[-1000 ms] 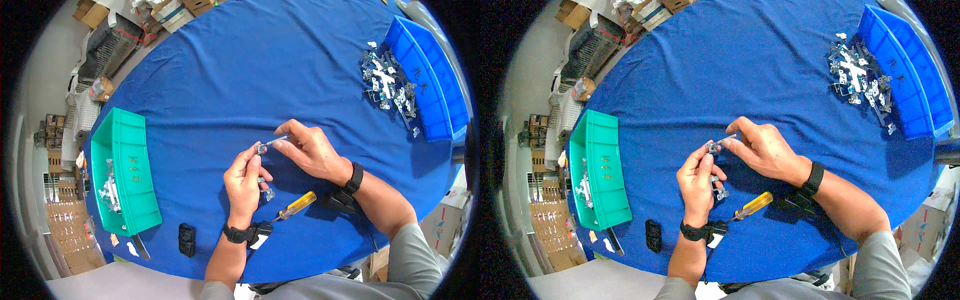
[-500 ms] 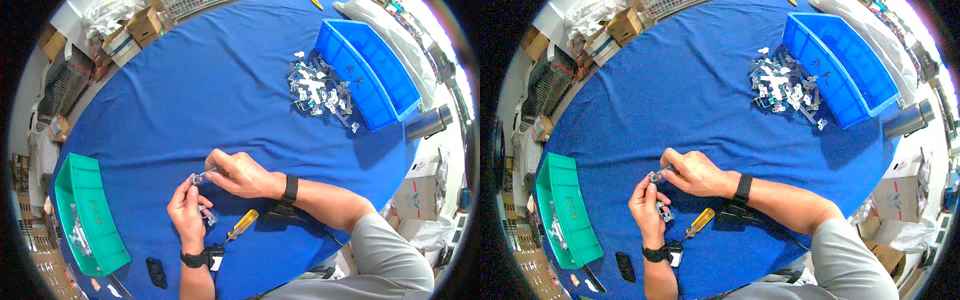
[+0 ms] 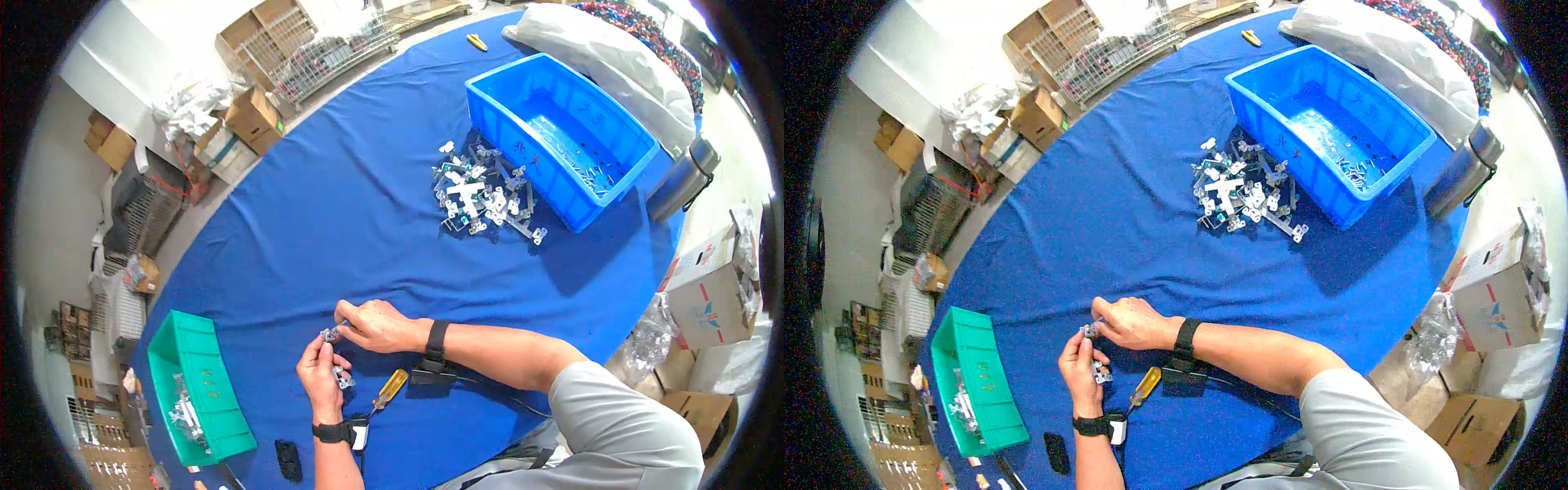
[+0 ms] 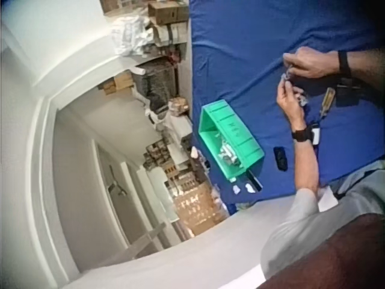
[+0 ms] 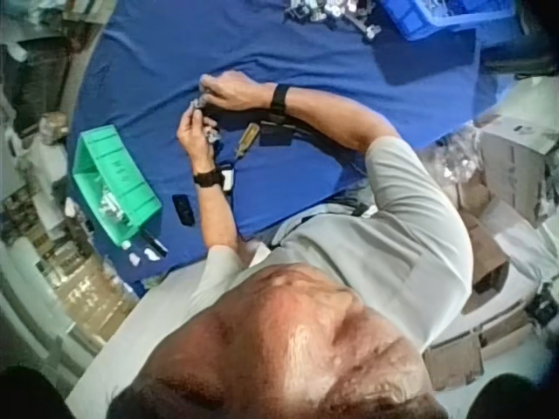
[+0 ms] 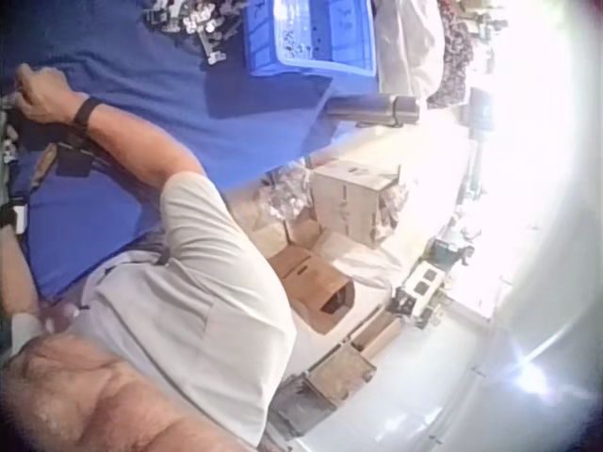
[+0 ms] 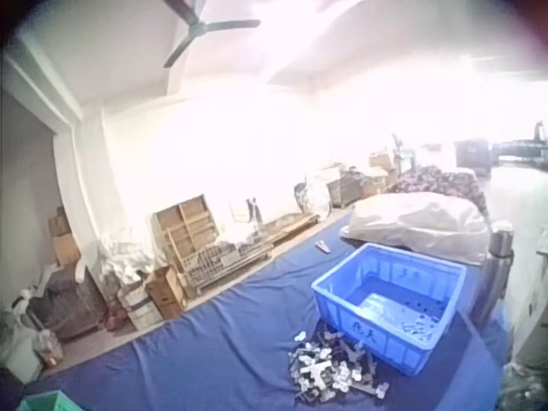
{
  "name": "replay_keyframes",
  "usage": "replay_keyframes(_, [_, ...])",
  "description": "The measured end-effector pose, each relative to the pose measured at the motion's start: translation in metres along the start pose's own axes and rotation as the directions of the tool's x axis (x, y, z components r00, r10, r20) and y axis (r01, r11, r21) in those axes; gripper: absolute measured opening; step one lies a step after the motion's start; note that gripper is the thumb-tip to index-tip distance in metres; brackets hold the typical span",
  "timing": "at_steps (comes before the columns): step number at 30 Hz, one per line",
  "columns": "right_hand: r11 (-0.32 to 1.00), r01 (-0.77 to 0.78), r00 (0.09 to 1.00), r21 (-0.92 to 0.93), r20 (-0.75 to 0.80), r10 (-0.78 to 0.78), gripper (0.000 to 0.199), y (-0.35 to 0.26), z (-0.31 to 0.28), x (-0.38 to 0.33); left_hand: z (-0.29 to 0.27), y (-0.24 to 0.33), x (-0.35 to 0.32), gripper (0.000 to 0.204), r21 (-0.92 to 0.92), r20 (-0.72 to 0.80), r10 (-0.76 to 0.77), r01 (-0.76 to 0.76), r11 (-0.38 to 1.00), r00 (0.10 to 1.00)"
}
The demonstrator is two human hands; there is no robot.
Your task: Manually assemble components of an electrical outlet using a screwdriver.
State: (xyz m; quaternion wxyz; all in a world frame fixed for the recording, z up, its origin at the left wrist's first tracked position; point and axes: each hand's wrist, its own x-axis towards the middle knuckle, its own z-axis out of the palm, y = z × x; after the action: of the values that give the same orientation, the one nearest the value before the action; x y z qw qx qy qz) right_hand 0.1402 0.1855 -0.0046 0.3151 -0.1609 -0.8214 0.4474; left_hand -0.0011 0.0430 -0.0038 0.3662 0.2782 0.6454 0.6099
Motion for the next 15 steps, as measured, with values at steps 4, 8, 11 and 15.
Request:
replay_keyframes(4, [0.999,0.013,0.999,-0.031,-0.030,-0.014,0.025,0.005,0.004,-0.001,0.001,0.006,0.000,0.021,0.005,0.037,-0.017,0.016,1.000,0.999])
replay_keyframes(8, [0.999,-0.034,0.999,-0.042,-0.022,0.033,0.031,-0.004,0.012,0.005,-0.009,0.013,-0.004,0.020,0.015,0.045,-0.011,0.011,1.000,0.999])
replay_keyframes(11, [0.998,-0.018,0.993,-0.064,-0.120,0.010,0.039,-0.007,0.007,0.000,-0.015,0.005,0.006,0.021,0.036,0.056,-0.037,0.035,0.999,0.998])
replay_keyframes(15, [1.000,0.014,0.994,0.005,-0.104,-0.013,0.016,0.013,0.006,-0.002,0.001,0.006,0.008,0.028,0.058,0.095,-0.036,0.030,0.998,0.995])
